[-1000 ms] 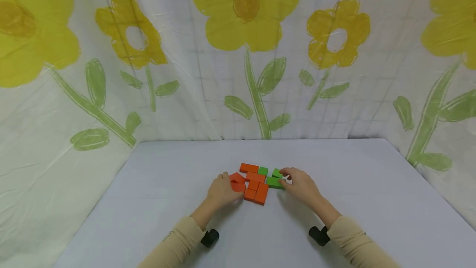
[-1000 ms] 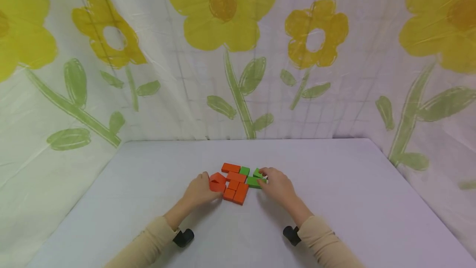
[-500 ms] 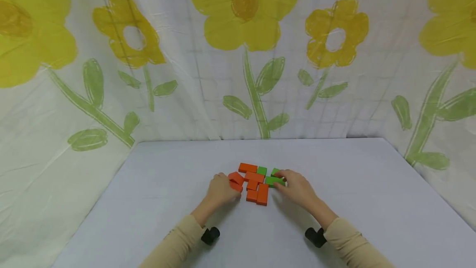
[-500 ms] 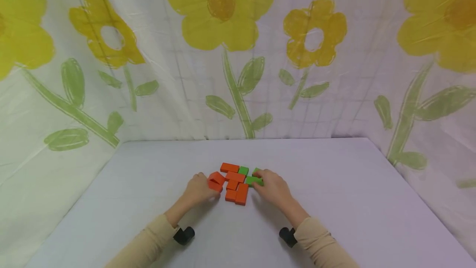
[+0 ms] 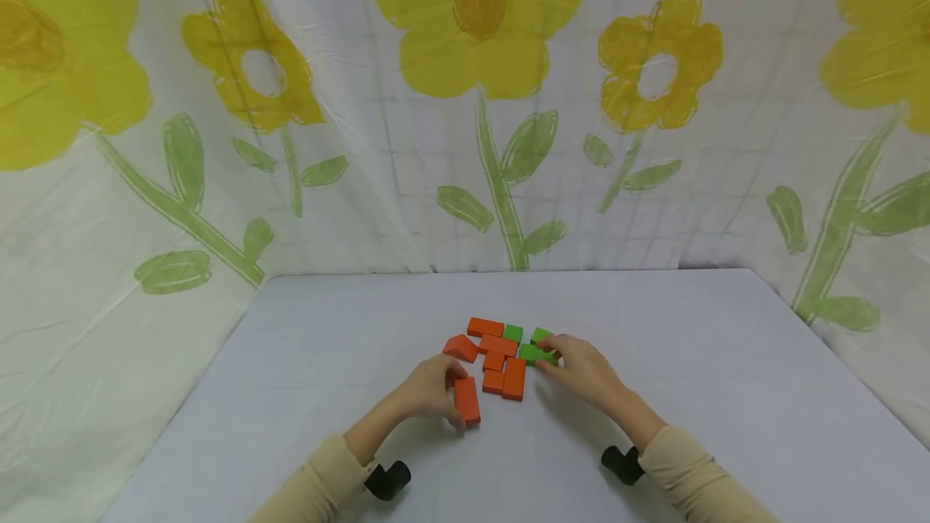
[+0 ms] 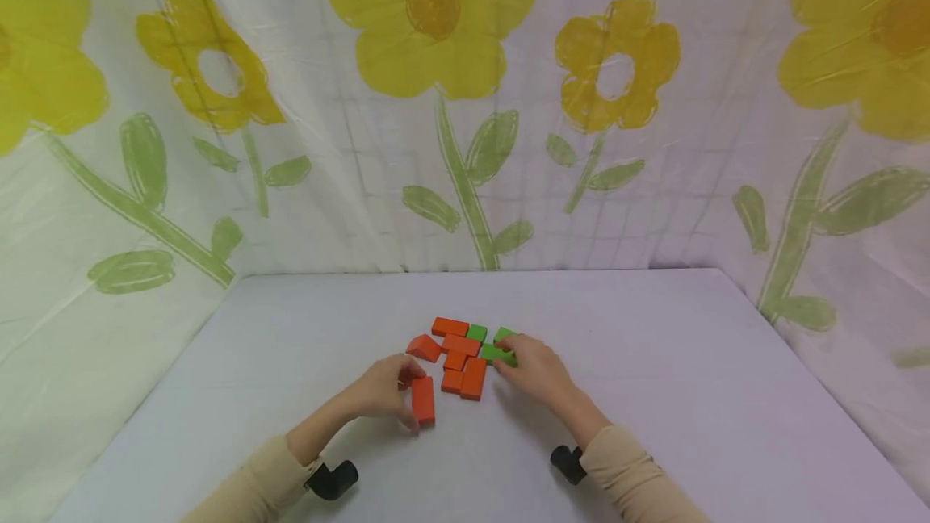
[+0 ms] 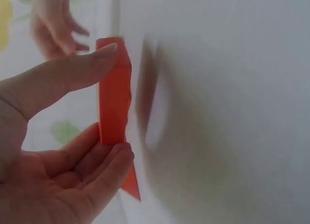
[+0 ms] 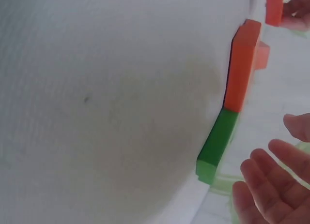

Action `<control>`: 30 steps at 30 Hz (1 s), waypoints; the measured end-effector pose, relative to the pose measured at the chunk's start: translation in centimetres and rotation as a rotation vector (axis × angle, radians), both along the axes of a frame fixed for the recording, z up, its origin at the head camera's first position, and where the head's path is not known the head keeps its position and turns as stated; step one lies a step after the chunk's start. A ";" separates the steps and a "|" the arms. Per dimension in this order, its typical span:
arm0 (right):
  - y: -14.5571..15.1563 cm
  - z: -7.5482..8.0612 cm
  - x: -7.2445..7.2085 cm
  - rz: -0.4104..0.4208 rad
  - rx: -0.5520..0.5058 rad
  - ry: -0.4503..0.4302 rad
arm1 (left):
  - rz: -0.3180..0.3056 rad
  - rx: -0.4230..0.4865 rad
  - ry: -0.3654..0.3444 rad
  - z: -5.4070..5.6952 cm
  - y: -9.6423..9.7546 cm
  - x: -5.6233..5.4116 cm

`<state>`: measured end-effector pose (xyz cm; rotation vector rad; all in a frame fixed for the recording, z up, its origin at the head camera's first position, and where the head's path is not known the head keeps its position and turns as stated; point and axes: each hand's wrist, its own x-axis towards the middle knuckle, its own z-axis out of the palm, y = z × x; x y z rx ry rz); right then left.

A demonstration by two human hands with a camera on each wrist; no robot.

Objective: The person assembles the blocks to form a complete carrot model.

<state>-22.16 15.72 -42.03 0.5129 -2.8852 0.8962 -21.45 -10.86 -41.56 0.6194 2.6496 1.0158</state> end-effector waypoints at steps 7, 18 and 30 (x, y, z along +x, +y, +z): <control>-0.7 -0.2 -0.1 0.084 -0.044 -0.056 | -0.123 -0.029 -0.005 -0.1 1.3 1.3; -1.9 0.0 -0.1 0.145 0.064 -0.114 | -0.112 -0.043 -0.110 0.2 1.6 1.2; -3.2 -0.4 -0.2 0.088 0.197 -0.142 | -0.059 0.030 -0.106 -0.2 1.5 1.1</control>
